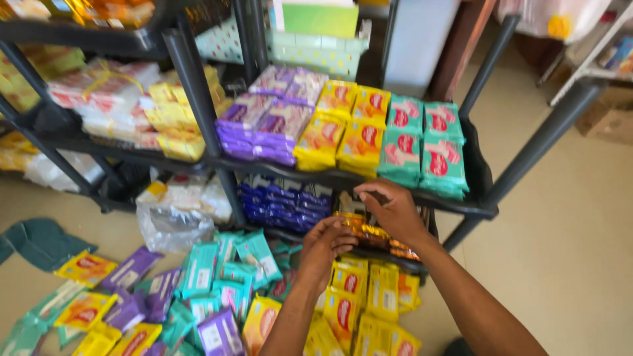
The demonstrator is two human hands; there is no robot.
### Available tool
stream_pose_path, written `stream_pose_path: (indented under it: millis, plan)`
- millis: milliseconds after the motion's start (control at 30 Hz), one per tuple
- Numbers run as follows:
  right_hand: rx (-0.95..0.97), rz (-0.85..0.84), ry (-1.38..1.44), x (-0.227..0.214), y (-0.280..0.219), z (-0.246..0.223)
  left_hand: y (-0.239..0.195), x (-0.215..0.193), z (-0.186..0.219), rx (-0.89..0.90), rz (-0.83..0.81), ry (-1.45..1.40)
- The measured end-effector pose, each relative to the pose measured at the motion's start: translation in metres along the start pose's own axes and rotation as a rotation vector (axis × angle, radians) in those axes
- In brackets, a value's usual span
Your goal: Sorting and shelving various snack and biscuit packets from a pile on the floor onto black plastic storage shelves.
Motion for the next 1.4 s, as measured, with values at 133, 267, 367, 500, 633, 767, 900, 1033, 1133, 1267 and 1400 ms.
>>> stream_pose_path:
  millis: [133, 267, 367, 500, 633, 767, 900, 1033, 1133, 1267, 1400]
  plan:
    - [-0.025, -0.088, -0.04, 0.011, -0.053, 0.021, -0.041, -0.03, -0.06, -0.099, 0.047, 0.078]
    - [0.166, -0.155, -0.039, 0.024, -0.102, 0.055, -0.086, -0.061, -0.117, -0.23, 0.138, 0.149]
    - [0.25, -0.196, -0.046, 0.035, -0.139, 0.086, -0.112, -0.087, -0.169, -0.307, 0.204, 0.193]
    - [0.415, -0.25, -0.014, 0.053, -0.19, 0.123, -0.144, -0.124, -0.249, -0.389, 0.259, 0.22]
    - [0.459, -0.242, -0.058, 0.065, -0.25, 0.18, -0.177, -0.158, -0.323, -0.387, 0.413, 0.36]
    - [0.656, -0.232, -0.067, 0.081, -0.315, 0.232, -0.203, -0.167, -0.333, -0.118, 0.749, 1.007]
    - [0.667, -0.25, 0.15, 0.11, -0.369, 0.275, -0.201, -0.152, -0.314, 0.018, 0.867, 0.948]
    - [0.669, -0.245, 0.146, 0.127, -0.381, 0.29, -0.189, -0.165, -0.327, -0.023, 0.832, 0.921]
    - [0.696, -0.258, 0.22, 0.13, -0.375, 0.273, -0.191, -0.171, -0.336, -0.132, 0.775, 0.732]
    - [0.714, -0.343, 0.338, 0.115, -0.373, 0.282, -0.191, -0.163, -0.33, -0.146, 0.623, 0.625]
    - [0.787, -0.359, 0.103, 0.099, -0.373, 0.269, -0.199, -0.146, -0.286, -0.194, 0.528, 0.862]
Point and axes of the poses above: each hand's wrist, its own y-axis towards the middle knuckle, its own x-axis out of the palm, z = x × y, the point moved 6 cm from there along y, towards the middle knuckle, and after that the axes turned 12 degrees about y, right-handed, at the moved point
